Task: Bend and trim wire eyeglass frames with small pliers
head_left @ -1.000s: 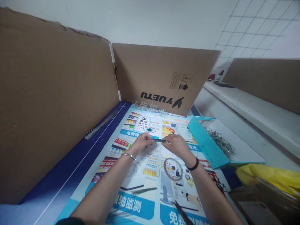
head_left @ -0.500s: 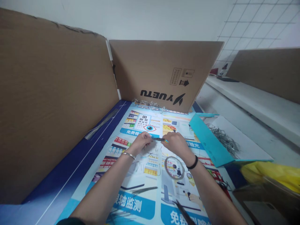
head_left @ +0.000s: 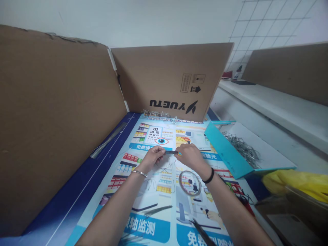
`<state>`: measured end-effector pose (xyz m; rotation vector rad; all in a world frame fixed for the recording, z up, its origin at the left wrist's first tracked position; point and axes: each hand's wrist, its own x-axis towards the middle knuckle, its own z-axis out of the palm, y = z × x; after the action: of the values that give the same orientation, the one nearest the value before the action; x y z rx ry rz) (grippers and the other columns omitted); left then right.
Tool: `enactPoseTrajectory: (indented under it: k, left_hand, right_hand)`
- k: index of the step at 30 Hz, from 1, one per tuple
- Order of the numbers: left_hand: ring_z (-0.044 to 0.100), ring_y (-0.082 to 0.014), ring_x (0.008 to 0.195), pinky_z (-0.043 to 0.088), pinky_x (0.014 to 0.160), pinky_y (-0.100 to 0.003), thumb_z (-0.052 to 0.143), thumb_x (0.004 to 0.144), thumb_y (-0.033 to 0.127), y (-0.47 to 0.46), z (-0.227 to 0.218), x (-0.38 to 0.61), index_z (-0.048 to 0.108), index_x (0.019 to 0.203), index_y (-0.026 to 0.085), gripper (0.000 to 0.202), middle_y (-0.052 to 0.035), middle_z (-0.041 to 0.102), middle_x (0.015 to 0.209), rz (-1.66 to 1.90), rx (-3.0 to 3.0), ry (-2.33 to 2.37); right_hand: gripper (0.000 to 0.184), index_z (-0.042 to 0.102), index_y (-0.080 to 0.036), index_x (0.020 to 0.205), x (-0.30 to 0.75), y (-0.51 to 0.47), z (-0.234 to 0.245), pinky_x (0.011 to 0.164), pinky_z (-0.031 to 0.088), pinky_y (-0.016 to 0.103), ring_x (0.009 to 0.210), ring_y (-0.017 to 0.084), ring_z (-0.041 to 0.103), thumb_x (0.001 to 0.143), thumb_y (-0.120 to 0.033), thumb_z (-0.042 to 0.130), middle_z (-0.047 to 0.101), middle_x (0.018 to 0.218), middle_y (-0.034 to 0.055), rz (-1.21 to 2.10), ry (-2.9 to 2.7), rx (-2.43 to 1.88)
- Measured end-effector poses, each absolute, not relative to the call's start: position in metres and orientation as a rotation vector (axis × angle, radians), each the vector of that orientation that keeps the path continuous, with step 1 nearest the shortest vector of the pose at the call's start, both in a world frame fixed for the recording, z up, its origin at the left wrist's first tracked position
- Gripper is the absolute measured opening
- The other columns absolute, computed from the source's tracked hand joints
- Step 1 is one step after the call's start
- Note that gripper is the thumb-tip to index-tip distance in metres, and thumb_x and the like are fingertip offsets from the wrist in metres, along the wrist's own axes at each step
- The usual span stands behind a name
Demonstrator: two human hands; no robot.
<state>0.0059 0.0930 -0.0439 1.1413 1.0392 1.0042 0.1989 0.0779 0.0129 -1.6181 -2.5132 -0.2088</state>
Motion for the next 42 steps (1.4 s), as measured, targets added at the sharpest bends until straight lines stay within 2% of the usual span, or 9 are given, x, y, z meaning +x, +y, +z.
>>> enactPoseTrajectory:
  k: [11, 17, 30, 42]
  left_hand:
    - [0.037, -0.0055, 0.039, 0.025, 0.040, -0.019, 0.065, 0.070, 0.042, 0.0927, -0.0425, 0.0055, 0.055, 0.071, 0.017, 0.027, 0.0051, 0.048, 0.048, 1.016, 1.172, 1.094]
    - [0.039, -0.0054, 0.041, 0.025, 0.041, -0.018, 0.065, 0.069, 0.041, 0.0933, -0.0423, 0.0040, 0.055, 0.073, 0.017, 0.027, 0.0056, 0.049, 0.049, 1.038, 1.146, 1.092]
    - [0.038, -0.0052, 0.041, 0.025, 0.041, -0.017, 0.065, 0.070, 0.041, 0.0945, -0.0439, 0.0016, 0.054, 0.075, 0.017, 0.027, 0.0063, 0.048, 0.050, 1.016, 1.165, 1.069]
    - [0.041, -0.0053, 0.044, 0.026, 0.041, -0.017, 0.066, 0.069, 0.039, 0.0954, -0.0441, 0.0001, 0.055, 0.076, 0.017, 0.026, 0.0059, 0.049, 0.053, 1.011, 1.187, 1.062]
  right_hand:
    - [0.023, 0.067, -0.021, 0.090, 0.2002, 0.0783, 0.0134, 0.076, 0.034, 0.031, 0.087, 0.021, 0.057, 0.081, -0.038, 0.055, 0.066, 0.087, 0.0068, -0.180, -2.529, -1.623]
    - [0.025, 0.067, -0.021, 0.096, 0.2018, 0.0770, 0.0145, 0.077, 0.033, 0.032, 0.090, 0.022, 0.055, 0.080, -0.039, 0.058, 0.064, 0.089, 0.0075, -0.149, -2.568, -1.594]
    - [0.021, 0.066, -0.021, 0.090, 0.2001, 0.0757, 0.0085, 0.078, 0.029, 0.033, 0.091, 0.022, 0.052, 0.082, -0.038, 0.056, 0.062, 0.088, 0.0064, -0.222, -2.540, -1.521]
    - [0.020, 0.067, -0.021, 0.093, 0.2023, 0.0768, 0.0073, 0.078, 0.030, 0.033, 0.089, 0.022, 0.052, 0.082, -0.035, 0.057, 0.062, 0.087, 0.0063, -0.264, -2.562, -1.445]
